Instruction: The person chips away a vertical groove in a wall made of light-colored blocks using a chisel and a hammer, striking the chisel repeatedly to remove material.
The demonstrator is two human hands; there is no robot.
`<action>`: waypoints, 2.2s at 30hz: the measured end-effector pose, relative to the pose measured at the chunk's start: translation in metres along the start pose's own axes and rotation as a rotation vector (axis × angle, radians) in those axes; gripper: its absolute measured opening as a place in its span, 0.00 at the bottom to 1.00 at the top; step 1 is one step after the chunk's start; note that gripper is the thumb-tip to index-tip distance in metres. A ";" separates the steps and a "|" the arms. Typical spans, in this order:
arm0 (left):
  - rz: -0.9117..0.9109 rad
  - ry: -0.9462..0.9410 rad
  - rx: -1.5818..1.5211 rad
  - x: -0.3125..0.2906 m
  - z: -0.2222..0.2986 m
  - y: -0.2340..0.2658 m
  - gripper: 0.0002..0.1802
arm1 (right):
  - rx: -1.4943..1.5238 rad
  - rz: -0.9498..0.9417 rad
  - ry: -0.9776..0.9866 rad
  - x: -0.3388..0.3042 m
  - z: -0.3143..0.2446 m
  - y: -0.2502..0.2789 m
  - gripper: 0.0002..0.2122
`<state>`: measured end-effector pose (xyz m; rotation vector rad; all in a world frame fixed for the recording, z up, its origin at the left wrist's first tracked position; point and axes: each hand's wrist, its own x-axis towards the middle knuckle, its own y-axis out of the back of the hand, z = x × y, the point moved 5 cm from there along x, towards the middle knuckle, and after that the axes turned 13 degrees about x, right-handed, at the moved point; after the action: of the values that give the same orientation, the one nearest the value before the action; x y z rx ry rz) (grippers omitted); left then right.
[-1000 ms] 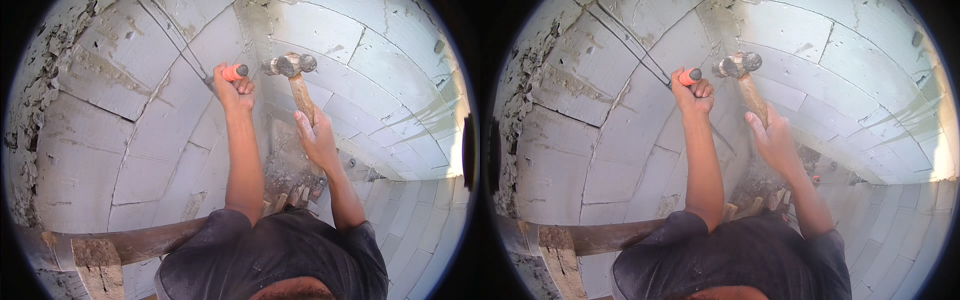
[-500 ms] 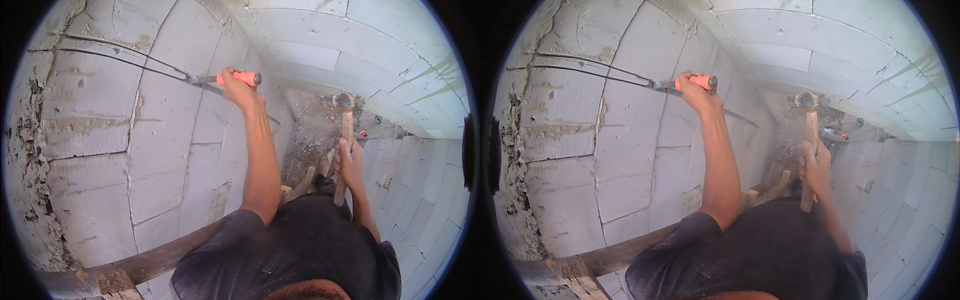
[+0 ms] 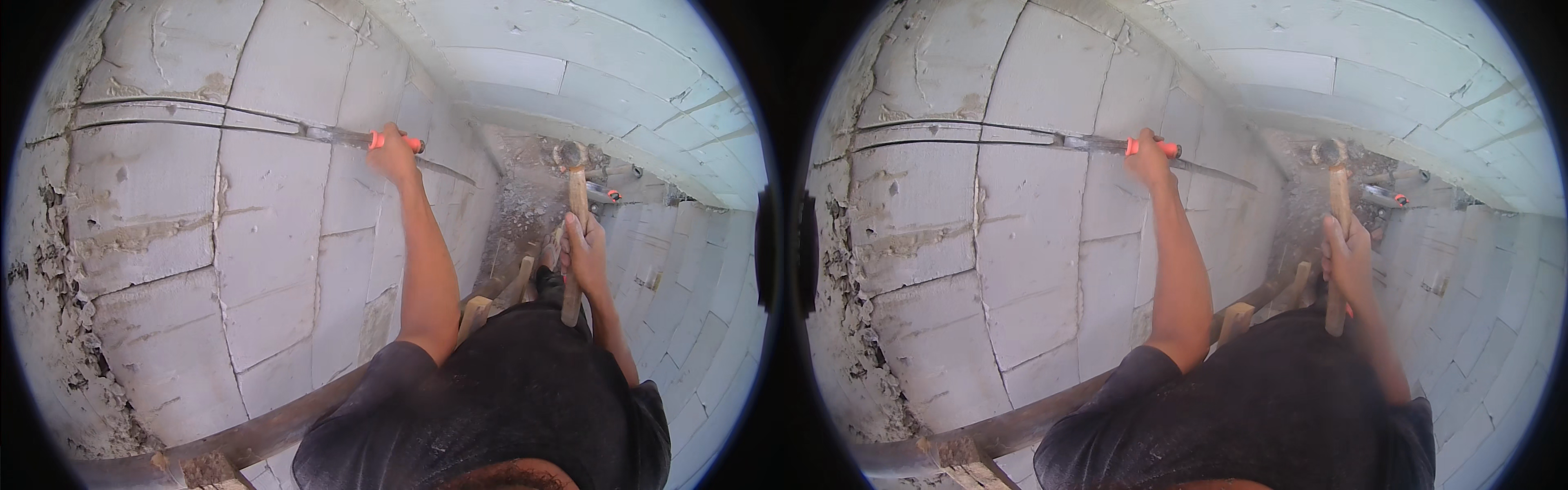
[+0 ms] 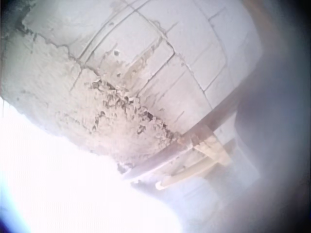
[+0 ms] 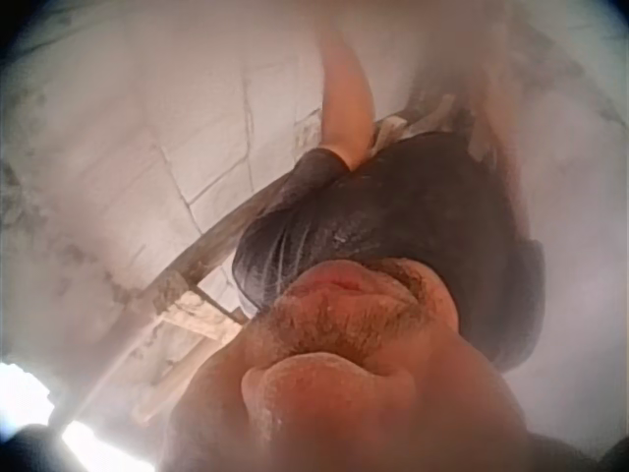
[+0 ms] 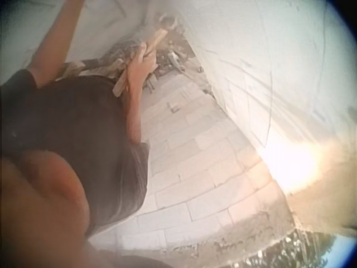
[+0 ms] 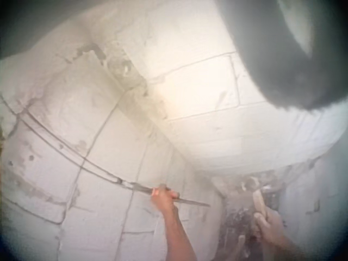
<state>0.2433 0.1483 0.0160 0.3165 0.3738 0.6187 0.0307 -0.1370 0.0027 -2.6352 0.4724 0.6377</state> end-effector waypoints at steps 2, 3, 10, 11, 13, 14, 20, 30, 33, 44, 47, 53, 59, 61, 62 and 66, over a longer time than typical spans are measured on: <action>0.003 0.033 -0.057 -0.013 0.007 -0.002 0.13 | -0.009 -0.004 -0.009 -0.002 0.002 -0.001 0.14; 0.003 0.069 -0.112 -0.020 0.009 -0.002 0.14 | -0.038 0.007 -0.028 -0.005 0.003 -0.003 0.13; -0.093 0.057 -0.605 -0.068 0.072 0.011 0.17 | -0.026 -0.048 0.010 -0.015 -0.014 -0.014 0.12; -0.086 0.048 -0.600 -0.072 0.075 0.012 0.16 | -0.026 -0.060 0.026 -0.018 -0.020 -0.018 0.12; -0.082 0.023 -0.606 -0.087 0.087 0.015 0.15 | -0.020 -0.080 0.059 -0.024 -0.031 -0.026 0.12; -0.133 -0.020 -0.599 -0.101 0.099 0.014 0.14 | -0.023 -0.081 0.069 -0.025 -0.034 -0.029 0.12; -0.168 -0.106 -0.727 -0.103 0.129 0.031 0.13 | -0.011 -0.150 0.126 -0.034 -0.048 -0.038 0.11; -0.292 -0.101 -0.815 -0.097 0.135 0.032 0.14 | 0.046 -0.232 0.297 -0.054 -0.095 -0.052 0.13; -0.228 -0.053 -0.832 -0.099 0.133 0.030 0.14 | 0.047 -0.244 0.326 -0.059 -0.108 -0.056 0.12; -0.485 -0.092 -1.046 -0.084 0.135 0.029 0.17 | 0.195 -0.276 0.716 -0.081 -0.141 -0.075 0.21; -0.496 -0.056 -1.114 -0.082 0.134 0.030 0.19 | 0.311 -0.331 0.936 -0.088 -0.153 -0.084 0.27; -0.525 -0.044 -1.092 -0.082 0.134 0.033 0.19 | 0.147 -0.394 0.821 -0.084 -0.153 -0.081 0.30; -0.507 -0.052 -1.083 -0.081 0.132 0.037 0.18 | 0.168 -0.399 0.937 -0.096 -0.161 -0.095 0.29; -0.485 -0.042 -1.075 -0.080 0.131 0.039 0.18 | 0.421 -0.397 1.019 -0.099 -0.165 -0.096 0.27; -0.506 -0.068 -1.077 -0.080 0.132 0.039 0.18 | 0.486 -0.442 1.057 -0.096 -0.161 -0.098 0.25; -0.545 -0.033 -1.042 -0.090 0.142 0.030 0.18 | 0.002 -0.363 0.974 -0.045 -0.113 -0.121 0.24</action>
<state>0.2217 0.0919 0.1759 -0.7548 0.0589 0.2066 0.0826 -0.0709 0.1525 -2.7609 0.2140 -0.7952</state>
